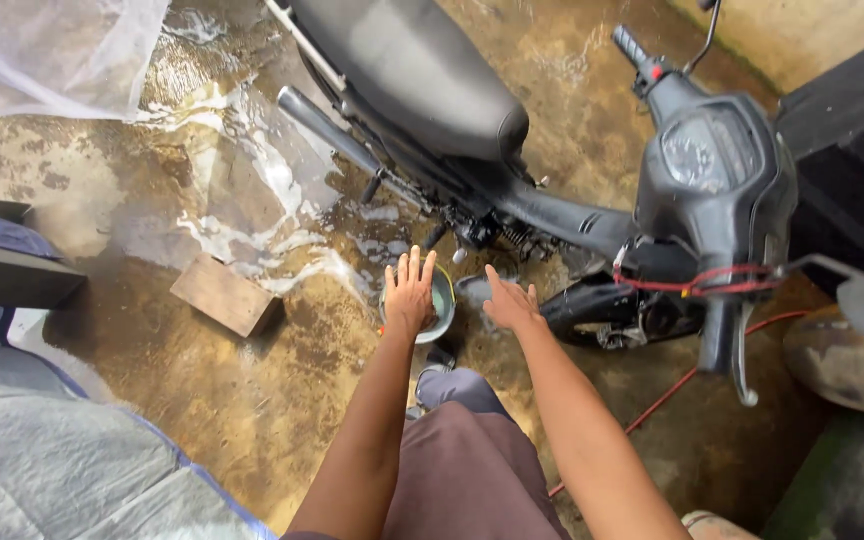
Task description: The person scrubs the engine and exhaust area of a motorcycle using a brush and soapy water from a bucket. They repeatedly dip the brush into the bucket and scrub various parts of the bike's lower section.
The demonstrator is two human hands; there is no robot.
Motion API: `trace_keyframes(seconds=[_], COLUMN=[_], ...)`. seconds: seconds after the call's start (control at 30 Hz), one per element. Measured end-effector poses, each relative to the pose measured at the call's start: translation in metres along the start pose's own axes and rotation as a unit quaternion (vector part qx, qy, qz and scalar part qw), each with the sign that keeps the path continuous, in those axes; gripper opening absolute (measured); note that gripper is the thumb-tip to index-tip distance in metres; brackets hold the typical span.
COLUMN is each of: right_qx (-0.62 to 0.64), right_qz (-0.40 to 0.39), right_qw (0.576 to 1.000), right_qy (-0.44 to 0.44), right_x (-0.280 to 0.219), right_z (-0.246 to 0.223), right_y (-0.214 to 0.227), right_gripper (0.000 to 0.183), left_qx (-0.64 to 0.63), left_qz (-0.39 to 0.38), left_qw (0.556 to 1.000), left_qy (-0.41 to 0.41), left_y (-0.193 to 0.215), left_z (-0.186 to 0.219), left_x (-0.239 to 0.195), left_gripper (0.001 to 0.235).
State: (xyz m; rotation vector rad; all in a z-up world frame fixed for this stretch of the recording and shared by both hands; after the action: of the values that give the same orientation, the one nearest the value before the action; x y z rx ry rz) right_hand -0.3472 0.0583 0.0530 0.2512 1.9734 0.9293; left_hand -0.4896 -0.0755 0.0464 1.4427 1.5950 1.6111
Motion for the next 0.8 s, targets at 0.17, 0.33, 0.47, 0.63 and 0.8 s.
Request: trace_keyframes(seconds=[0.17,0.33,0.47,0.63,0.8], right_qx=[0.030,0.016,0.008,0.014,0.024], right_qz=[0.004,-0.032,-0.051,-0.070,-0.067], right_qw=[0.999,0.999,0.998,0.995,0.988], right_qy=[0.018,0.007,-0.024,-0.073,-0.134], right_x=[0.018,0.063,0.099,0.116,0.141], right_z=[-0.021,-0.010,0.008,0.010,-0.006], right_y=[0.055,0.047,0.035,0.040,0.050], right_gripper=[0.070,0.072,0.076,0.077,0.076], left_qx=[-0.007,-0.143,-0.165,-0.169,-0.174], left_qz=[-0.015,-0.350,-0.427,-0.441,-0.435], left_qw=[1.000,0.926,0.889,0.881,0.878], left_qy=[0.002,-0.010,-0.015,-0.039,-0.098], left_y=[-0.022,-0.064,-0.101,-0.114,-0.118], left_z=[0.002,0.011,0.014,0.010,-0.011], left_x=[0.040,0.059,0.071,0.101,0.142], left_gripper=[0.061,0.124,0.128,0.127,0.129])
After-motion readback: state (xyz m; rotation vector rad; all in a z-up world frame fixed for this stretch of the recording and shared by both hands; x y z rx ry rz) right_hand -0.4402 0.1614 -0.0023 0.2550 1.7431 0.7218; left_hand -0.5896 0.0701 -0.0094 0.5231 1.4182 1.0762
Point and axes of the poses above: each hand's wrist, its own x-axis towards the middle knuckle, its own y-axis out of the back of the hand, z = x × y, the point moved 7 cm from there along x, towards the middle knuckle, and after that the axes turned 8 degrees about -y, right-handed, at the moved point
